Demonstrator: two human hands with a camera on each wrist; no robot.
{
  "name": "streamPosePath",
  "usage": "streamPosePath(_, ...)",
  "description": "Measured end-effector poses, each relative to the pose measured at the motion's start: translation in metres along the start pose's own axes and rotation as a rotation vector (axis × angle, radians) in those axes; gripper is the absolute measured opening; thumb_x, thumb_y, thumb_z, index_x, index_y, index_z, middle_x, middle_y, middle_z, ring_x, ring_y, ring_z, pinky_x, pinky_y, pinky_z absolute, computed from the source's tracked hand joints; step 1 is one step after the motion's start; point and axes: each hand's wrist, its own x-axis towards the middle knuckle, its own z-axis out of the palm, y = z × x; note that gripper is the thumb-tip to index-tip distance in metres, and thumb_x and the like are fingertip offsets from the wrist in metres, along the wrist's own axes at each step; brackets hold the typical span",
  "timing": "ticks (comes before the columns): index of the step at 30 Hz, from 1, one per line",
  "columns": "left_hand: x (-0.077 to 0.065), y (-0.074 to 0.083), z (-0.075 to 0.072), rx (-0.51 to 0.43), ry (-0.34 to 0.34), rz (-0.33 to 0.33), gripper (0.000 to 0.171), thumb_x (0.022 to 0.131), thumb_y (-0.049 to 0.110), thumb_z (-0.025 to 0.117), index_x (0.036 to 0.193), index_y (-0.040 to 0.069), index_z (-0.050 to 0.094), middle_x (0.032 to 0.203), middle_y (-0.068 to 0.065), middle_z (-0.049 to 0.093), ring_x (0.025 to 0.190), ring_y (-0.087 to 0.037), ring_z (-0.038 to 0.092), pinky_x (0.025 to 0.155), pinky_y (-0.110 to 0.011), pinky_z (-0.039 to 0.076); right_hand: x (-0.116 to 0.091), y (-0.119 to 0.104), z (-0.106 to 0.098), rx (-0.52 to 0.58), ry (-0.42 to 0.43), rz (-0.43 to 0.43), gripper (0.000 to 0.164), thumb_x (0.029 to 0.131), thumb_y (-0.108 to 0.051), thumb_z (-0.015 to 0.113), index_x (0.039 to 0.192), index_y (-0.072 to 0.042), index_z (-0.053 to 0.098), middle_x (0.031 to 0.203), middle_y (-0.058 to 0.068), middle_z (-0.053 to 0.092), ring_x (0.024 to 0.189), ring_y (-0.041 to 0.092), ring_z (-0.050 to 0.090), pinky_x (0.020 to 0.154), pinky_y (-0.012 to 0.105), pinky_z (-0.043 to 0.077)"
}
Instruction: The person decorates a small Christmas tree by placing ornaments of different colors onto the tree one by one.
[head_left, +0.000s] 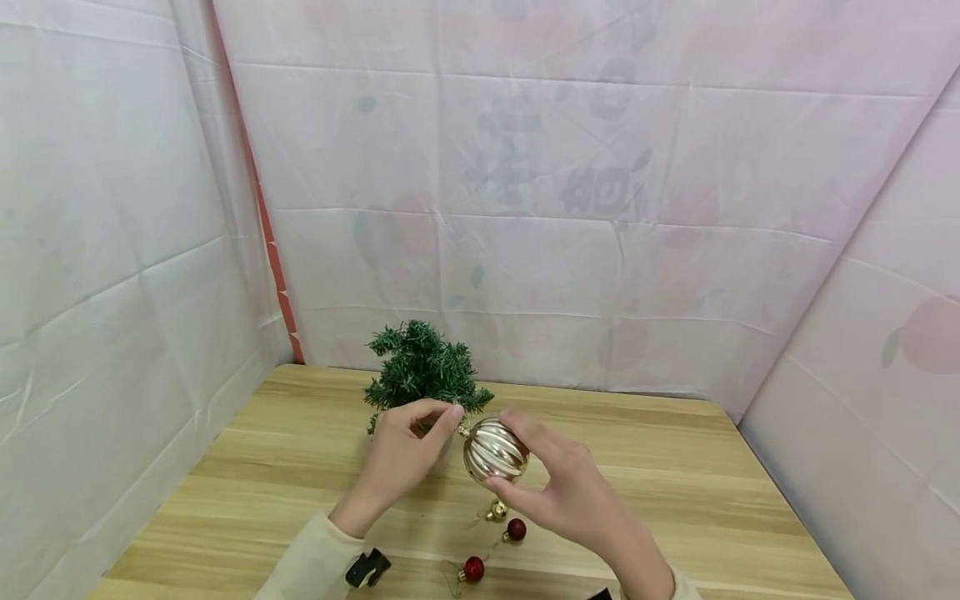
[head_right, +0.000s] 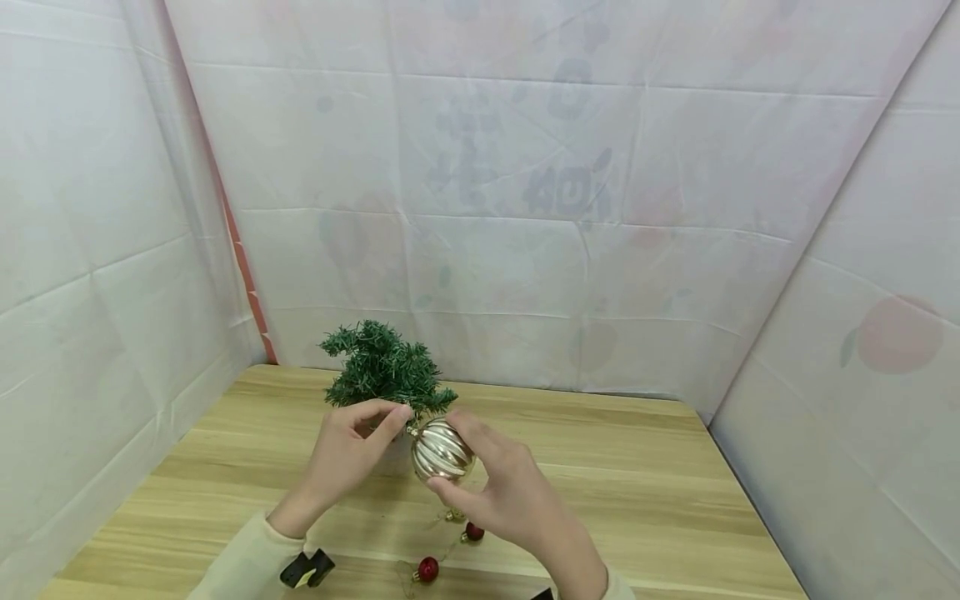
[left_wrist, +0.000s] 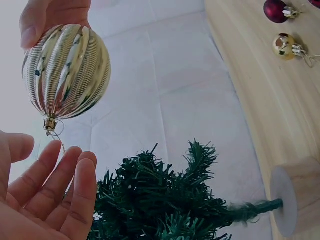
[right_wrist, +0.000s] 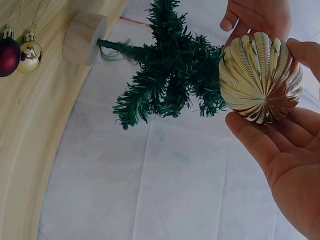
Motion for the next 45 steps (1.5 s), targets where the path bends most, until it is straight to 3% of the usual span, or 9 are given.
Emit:
streamPosePath(14,0.001,0.003,0.003,-0.001,-0.023,0.068,0.006,0.097,0.023,0.078,0.101,0.022,0.083,0.100,0.007,0.080,0.068,-0.009,0.065,0.059,-0.024,0.055,-0.001,-0.002,0.001,-0.024,-0.008,-0.011,0.067,0.090,-0.028,0.087,0.148,-0.009,0.058,0.140,0.014,0.069,0.119,0.031,0.074,0.091,0.041,0.064)
streamPosePath(23,0.000,0.005,0.003,-0.007,-0.019,0.071,0.007,0.100,0.026,0.075,0.102,0.026,0.081,0.095,0.005,0.080,0.065,-0.007,0.063,0.057,-0.025,0.055,-0.003,-0.001,0.003,-0.007,-0.017,0.008,0.069,0.089,-0.027,0.088,0.149,-0.010,0.058,0.141,0.013,0.069,0.119,0.029,0.073,0.091,0.040,0.064)
streamPosePath(34,0.002,0.005,0.003,0.016,0.039,0.146,0.009,0.103,0.023,0.071,0.106,0.022,0.080,0.094,0.007,0.078,0.062,-0.007,0.061,0.054,-0.028,0.055,-0.010,0.001,0.011,0.066,-0.016,0.021,0.074,0.089,-0.025,0.088,0.153,-0.013,0.053,0.138,0.010,0.070,0.111,0.020,0.075,0.088,0.034,0.064)
streamPosePath(41,0.005,0.008,0.004,0.025,0.033,0.194,0.009,0.103,0.022,0.071,0.106,0.021,0.079,0.097,0.003,0.079,0.054,-0.002,0.054,0.049,-0.025,0.051,-0.016,0.002,0.013,0.059,-0.030,0.033,0.081,0.087,-0.023,0.090,0.157,-0.014,0.049,0.140,0.012,0.069,0.106,0.015,0.075,0.089,0.036,0.064)
streamPosePath(45,0.006,0.009,0.005,0.025,0.027,0.214,0.009,0.103,0.020,0.070,0.105,0.019,0.079,0.098,-0.001,0.079,0.060,-0.003,0.059,0.053,-0.025,0.055,-0.018,0.003,0.016,0.054,-0.036,0.030,0.080,0.087,-0.025,0.090,0.156,-0.015,0.051,0.140,0.010,0.070,0.107,0.014,0.075,0.091,0.038,0.063)
